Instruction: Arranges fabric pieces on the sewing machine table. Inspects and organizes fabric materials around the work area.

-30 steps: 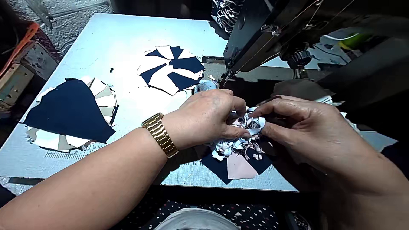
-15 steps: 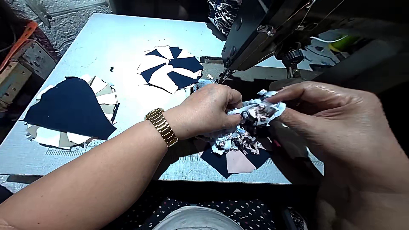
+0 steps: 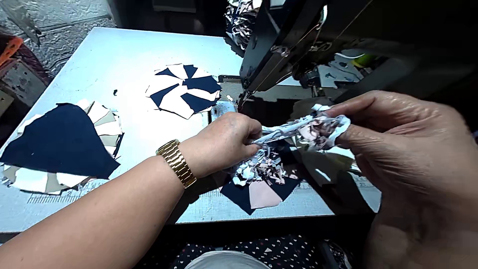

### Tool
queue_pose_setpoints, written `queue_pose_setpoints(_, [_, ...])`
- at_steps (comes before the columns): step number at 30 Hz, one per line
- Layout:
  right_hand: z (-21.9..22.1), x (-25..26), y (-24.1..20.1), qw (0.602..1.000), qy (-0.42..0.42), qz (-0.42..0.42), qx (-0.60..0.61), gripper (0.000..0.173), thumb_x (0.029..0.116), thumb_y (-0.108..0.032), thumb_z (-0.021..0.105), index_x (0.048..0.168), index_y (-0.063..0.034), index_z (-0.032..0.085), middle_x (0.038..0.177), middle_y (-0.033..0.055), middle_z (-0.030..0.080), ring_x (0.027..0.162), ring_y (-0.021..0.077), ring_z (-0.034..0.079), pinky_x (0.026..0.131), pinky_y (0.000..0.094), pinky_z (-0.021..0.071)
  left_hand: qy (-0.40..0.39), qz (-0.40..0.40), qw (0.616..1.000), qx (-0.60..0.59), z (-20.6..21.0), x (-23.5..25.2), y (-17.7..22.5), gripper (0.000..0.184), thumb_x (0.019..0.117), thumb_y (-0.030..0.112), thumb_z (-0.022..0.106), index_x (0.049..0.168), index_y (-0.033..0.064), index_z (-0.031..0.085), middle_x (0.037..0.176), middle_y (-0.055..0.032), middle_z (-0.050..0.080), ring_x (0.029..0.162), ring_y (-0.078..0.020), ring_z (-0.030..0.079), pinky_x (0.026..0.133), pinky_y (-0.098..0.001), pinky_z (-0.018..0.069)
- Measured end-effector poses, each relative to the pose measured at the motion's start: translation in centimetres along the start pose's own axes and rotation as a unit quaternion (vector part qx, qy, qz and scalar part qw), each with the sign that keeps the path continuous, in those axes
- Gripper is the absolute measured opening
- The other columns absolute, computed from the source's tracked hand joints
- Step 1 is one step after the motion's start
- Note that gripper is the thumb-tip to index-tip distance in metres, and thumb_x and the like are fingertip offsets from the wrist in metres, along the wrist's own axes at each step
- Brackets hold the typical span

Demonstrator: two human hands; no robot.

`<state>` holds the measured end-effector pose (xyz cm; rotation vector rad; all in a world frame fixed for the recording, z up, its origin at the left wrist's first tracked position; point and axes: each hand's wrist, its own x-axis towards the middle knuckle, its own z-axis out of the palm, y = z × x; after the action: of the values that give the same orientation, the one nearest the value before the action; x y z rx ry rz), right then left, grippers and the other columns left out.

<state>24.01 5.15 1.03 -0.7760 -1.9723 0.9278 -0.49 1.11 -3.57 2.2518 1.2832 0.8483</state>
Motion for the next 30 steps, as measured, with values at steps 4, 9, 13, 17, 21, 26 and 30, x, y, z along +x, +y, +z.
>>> queue_pose_setpoints(4, [1.1, -0.3, 0.1, 0.999, -0.027, 0.019, 0.030, 0.015, 0.0876, 0.001, 0.072, 0.100, -0.0068, 0.070, 0.087, -0.0014, 0.071, 0.073, 0.0052, 0.067, 0.066, 0.0212, 0.0603, 0.055, -0.007, 0.998, -0.001, -0.1, -0.3, 0.9, 0.034, 0.0892, 0.026, 0.079, 0.113, 0.0075, 0.062, 0.082, -0.0024, 0.064, 0.066, -0.0121, 0.060, 0.061, -0.0322, 0.0538])
queue_pose_setpoints(9, [2.3, 0.0, 0.4, 0.993, -0.072, 0.002, 0.093, 0.012, 0.0888, 0.006, 0.069, 0.098, 0.0002, 0.071, 0.102, 0.0083, 0.068, 0.086, 0.0113, 0.067, 0.073, 0.0233, 0.0595, 0.071, 0.027, 0.997, 0.028, 1.1, -0.3, -0.3, 0.013, 0.0844, 0.028, 0.067, 0.094, 0.0208, 0.071, 0.080, 0.0116, 0.062, 0.068, 0.0000, 0.059, 0.059, -0.0243, 0.0531])
queue_pose_setpoints(13, [1.5, 0.4, -0.5, 0.990, -0.042, 0.010, 0.137, 0.013, 0.0884, 0.011, 0.067, 0.097, 0.0023, 0.069, 0.116, 0.0116, 0.064, 0.093, 0.0118, 0.067, 0.076, 0.0224, 0.0603, 0.091, 0.032, 0.995, 0.035, 1.2, -0.2, -0.9, 0.007, 0.0817, 0.027, 0.066, 0.079, 0.0217, 0.068, 0.075, 0.0135, 0.058, 0.061, 0.0043, 0.055, 0.052, -0.0178, 0.0487])
queue_pose_setpoints(17, [0.5, 0.6, -0.8, 0.975, -0.022, 0.028, 0.219, 0.016, 0.0911, 0.013, 0.061, 0.104, 0.0034, 0.065, 0.097, 0.0104, 0.068, 0.080, 0.0104, 0.067, 0.074, 0.0249, 0.0591, 0.098, 0.038, 0.993, 0.059, 1.3, -0.2, -1.0, 0.011, 0.0841, 0.034, 0.065, 0.077, 0.0245, 0.066, 0.071, 0.0154, 0.055, 0.059, 0.0058, 0.051, 0.050, -0.0157, 0.0446])
queue_pose_setpoints(21, [-0.3, 0.6, -1.1, 0.957, 0.007, 0.049, 0.286, 0.019, 0.0936, 0.013, 0.057, 0.106, 0.0000, 0.064, 0.093, 0.0074, 0.067, 0.081, 0.0106, 0.068, 0.076, 0.0276, 0.0611, 0.095, 0.028, 0.993, 0.068, 1.4, -0.4, -1.2, 0.011, 0.0855, 0.035, 0.065, 0.082, 0.0257, 0.069, 0.071, 0.0166, 0.057, 0.058, 0.0062, 0.052, 0.049, -0.0151, 0.0450])
queue_pose_setpoints(26, [-1.3, 0.5, -2.0, 0.933, 0.044, 0.039, 0.356, 0.023, 0.0962, 0.012, 0.049, 0.104, -0.0034, 0.065, 0.095, 0.0063, 0.069, 0.083, 0.0098, 0.070, 0.077, 0.0261, 0.0613, 0.095, 0.020, 0.992, 0.076, 1.4, -0.4, -1.0, 0.011, 0.0848, 0.036, 0.065, 0.082, 0.0261, 0.069, 0.071, 0.0171, 0.057, 0.058, 0.0062, 0.053, 0.050, -0.0159, 0.0460])
queue_pose_setpoints(30, [-3.5, -0.1, -3.0, 0.943, 0.051, -0.013, 0.330, 0.024, 0.1007, 0.006, 0.047, 0.107, -0.0085, 0.066, 0.100, 0.0024, 0.070, 0.088, 0.0076, 0.070, 0.079, 0.0241, 0.0611, 0.099, 0.018, 0.993, 0.063, 1.2, -0.5, -1.2, 0.014, 0.0856, 0.040, 0.066, 0.087, 0.0261, 0.070, 0.076, 0.0172, 0.059, 0.062, 0.0063, 0.054, 0.053, -0.0158, 0.0477])
